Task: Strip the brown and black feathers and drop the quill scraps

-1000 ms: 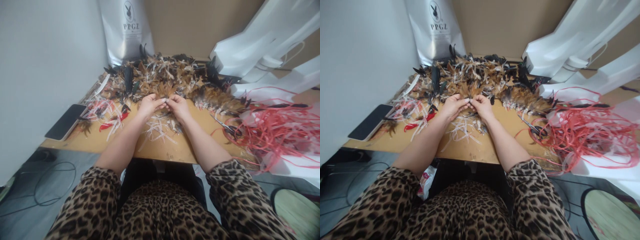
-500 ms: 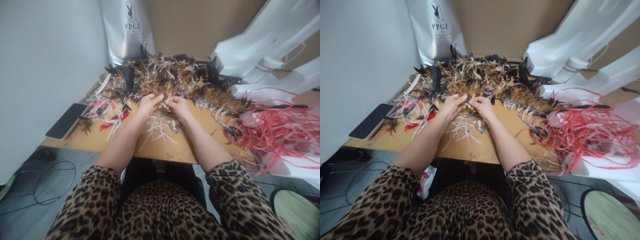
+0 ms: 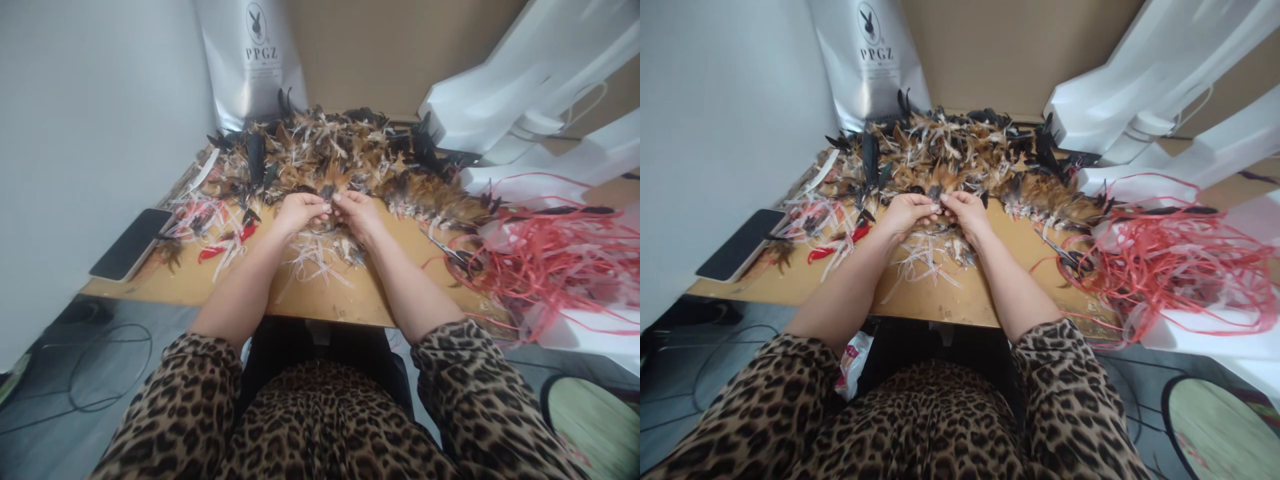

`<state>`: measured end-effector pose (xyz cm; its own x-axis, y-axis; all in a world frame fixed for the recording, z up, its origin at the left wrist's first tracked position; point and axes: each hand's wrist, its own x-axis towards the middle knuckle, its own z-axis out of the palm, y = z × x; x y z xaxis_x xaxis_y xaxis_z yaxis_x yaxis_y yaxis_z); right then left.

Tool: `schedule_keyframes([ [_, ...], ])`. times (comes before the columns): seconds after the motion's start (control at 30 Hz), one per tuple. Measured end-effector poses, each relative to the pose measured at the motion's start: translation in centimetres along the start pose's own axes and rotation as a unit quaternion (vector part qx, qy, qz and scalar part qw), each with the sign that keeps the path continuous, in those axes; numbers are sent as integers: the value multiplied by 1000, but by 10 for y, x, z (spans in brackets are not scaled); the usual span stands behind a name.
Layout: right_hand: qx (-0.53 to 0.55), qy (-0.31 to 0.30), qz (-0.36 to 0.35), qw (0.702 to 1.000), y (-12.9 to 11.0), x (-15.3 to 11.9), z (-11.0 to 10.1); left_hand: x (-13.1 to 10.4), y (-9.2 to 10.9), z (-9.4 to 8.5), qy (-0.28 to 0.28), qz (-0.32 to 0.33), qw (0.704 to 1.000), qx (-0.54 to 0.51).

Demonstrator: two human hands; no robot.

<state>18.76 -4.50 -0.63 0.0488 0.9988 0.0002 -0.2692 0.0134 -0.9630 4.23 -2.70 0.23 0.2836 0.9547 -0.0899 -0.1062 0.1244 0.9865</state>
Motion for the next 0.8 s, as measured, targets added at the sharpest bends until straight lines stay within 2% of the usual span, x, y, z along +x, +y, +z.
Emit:
schedule_keyframes([
  [0.2, -33, -4, -32, 999, 2, 0, 1, -2, 2, 0, -17, 0, 1000, -7],
  [0.33, -42, 4, -49, 998, 5, 0, 2, 0, -3, -1, -34, -29, 998, -40],
  [0.47, -86, 25, -69, 994, -3, 2, -5, 0, -4, 0, -55, -44, 997, -41],
  [0.53, -124, 54, -103, 985, -13, 3, -14, 0, -3, -1, -46, -37, 998, -35],
  [0.63, -155, 138, -137, 968, -33, 6, -34, 0, -2, -3, -28, -21, 999, -32],
  [0.8, -197, 241, -163, 936, -59, -2, -81, 1, -1, -6, -32, -19, 999, -24],
])
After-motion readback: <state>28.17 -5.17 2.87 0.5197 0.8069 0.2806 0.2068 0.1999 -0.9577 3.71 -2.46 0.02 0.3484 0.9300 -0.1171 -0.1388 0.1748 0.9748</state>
